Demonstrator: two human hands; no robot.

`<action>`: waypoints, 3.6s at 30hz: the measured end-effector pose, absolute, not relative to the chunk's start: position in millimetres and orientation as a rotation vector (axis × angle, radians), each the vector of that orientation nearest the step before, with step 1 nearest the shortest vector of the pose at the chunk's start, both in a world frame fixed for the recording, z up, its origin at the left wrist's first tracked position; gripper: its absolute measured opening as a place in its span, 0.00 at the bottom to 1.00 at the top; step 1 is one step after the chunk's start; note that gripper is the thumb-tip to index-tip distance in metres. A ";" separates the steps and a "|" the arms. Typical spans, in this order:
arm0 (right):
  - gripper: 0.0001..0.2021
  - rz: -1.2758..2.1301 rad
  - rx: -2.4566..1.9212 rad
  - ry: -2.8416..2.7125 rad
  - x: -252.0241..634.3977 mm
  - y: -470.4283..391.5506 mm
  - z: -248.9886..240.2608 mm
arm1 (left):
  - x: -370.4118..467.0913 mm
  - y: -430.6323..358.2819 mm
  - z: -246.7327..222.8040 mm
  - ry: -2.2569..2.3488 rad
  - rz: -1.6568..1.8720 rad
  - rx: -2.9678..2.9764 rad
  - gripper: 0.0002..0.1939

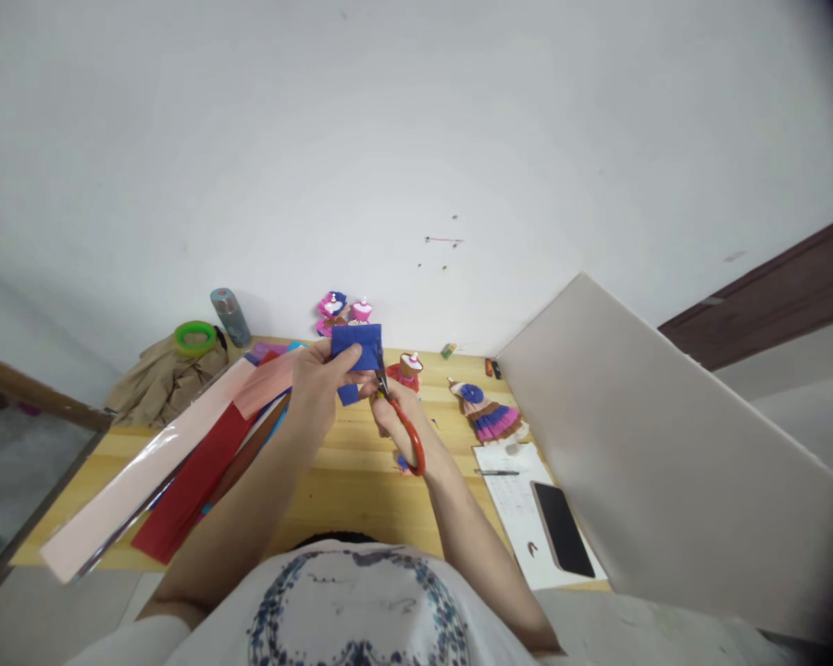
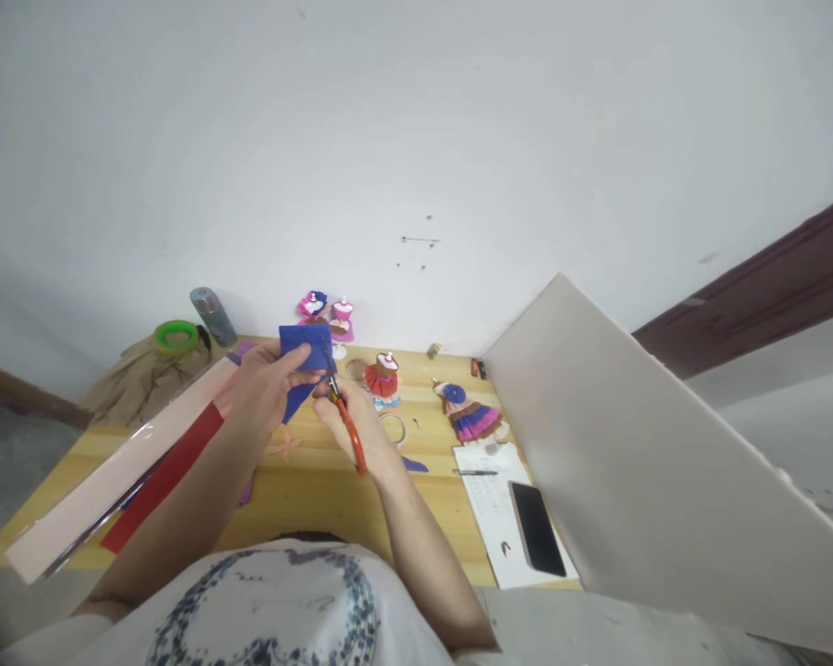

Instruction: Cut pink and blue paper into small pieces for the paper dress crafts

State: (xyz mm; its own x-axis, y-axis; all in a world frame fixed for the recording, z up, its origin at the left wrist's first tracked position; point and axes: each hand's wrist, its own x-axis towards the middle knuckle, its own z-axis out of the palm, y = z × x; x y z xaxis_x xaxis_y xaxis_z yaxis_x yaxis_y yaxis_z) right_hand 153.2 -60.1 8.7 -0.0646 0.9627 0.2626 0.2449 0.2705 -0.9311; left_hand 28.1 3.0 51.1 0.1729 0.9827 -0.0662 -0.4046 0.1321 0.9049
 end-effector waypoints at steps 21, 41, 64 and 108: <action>0.31 0.973 -1.102 -1.498 154.0 -58.9 4.0 | 28.2 2.4 46.8 0.803 1.206 0.876 0.13; 0.26 0.970 -1.107 -1.478 152.7 -59.7 8.3 | 27.9 2.4 49.1 0.820 1.197 0.893 0.14; 0.30 1.017 -1.139 -1.422 153.1 -62.0 8.4 | 25.8 2.2 53.0 0.814 1.185 0.900 0.15; 0.26 1.119 -1.172 -1.388 152.6 -66.2 10.5 | 9.3 16.8 60.0 0.758 1.037 1.043 0.13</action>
State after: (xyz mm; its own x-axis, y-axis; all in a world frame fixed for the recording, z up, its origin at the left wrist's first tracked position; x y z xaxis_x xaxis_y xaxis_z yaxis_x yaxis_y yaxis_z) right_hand 152.6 -66.2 10.5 -0.0709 0.9916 0.1085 0.1040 0.1156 -0.9878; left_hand 9.3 16.8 60.0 0.3473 0.9373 -0.0284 -0.3111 0.1437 0.9394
